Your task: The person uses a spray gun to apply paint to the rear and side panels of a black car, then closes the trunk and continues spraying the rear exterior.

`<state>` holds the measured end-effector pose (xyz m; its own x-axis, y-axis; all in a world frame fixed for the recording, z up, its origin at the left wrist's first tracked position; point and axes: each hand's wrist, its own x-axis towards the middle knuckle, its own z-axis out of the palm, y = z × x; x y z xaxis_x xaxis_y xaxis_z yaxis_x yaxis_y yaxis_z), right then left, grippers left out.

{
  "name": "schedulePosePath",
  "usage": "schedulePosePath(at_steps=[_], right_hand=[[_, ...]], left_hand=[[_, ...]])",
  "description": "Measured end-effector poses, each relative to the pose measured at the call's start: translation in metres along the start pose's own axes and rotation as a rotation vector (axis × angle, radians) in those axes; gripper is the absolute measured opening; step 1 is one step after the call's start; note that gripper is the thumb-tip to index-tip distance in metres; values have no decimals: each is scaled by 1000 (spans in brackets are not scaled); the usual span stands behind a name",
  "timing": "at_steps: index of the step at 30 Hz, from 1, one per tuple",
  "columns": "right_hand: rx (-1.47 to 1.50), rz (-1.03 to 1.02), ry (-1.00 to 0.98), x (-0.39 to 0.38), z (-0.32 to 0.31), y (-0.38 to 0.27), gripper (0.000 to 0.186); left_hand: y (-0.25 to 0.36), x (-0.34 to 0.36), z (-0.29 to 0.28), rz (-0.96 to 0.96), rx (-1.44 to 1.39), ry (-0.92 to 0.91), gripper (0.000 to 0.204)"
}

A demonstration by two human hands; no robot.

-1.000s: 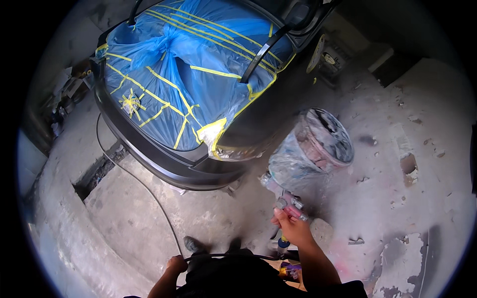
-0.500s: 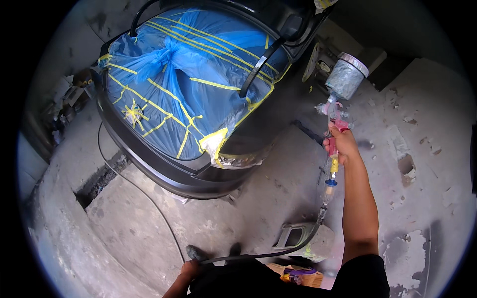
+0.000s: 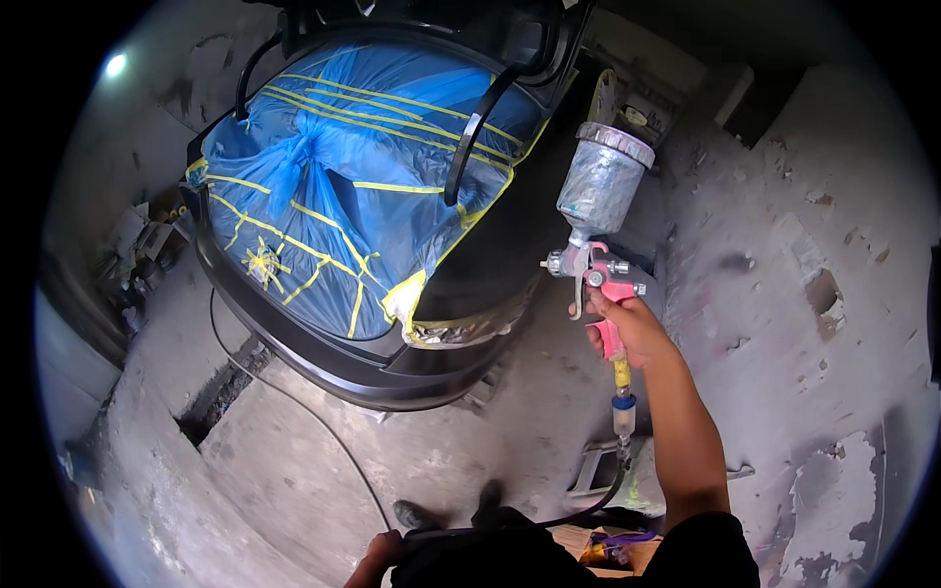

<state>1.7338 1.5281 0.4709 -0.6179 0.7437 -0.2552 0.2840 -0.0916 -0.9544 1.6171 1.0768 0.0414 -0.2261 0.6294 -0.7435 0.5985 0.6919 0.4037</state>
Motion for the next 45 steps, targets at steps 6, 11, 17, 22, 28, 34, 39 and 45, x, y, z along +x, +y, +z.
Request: schedulePosePath(at_steps=[6,11,17,22,28,34,39,45], right_hand=[[-38,-123,414,50,-102,17,33],[-87,-99,721,47,-171,116,33],[-126,-160,221,-28,-118,255,14],[-194,-367,-392,-83,-96,295,43],[91,-225,-508,-82,-106,294,52],[-49,-318,-206,-83,-141,279,32],[-124,-556,-121,-71,-150,298,26],[-144,-527,-144,-68,-131,299,19]], left_hand=[[1,29,45,35,60,89,50],[20,24,60,-123,-26,46,53],[51,10,62,-161,175,-164,37],[77,22,57,-166,199,-194,43],[61,46,81,-154,-35,-17,42],[65,64,60,-139,13,-25,39],[56,72,60,-139,25,22,37],[131,72,31,-196,-23,86,27]])
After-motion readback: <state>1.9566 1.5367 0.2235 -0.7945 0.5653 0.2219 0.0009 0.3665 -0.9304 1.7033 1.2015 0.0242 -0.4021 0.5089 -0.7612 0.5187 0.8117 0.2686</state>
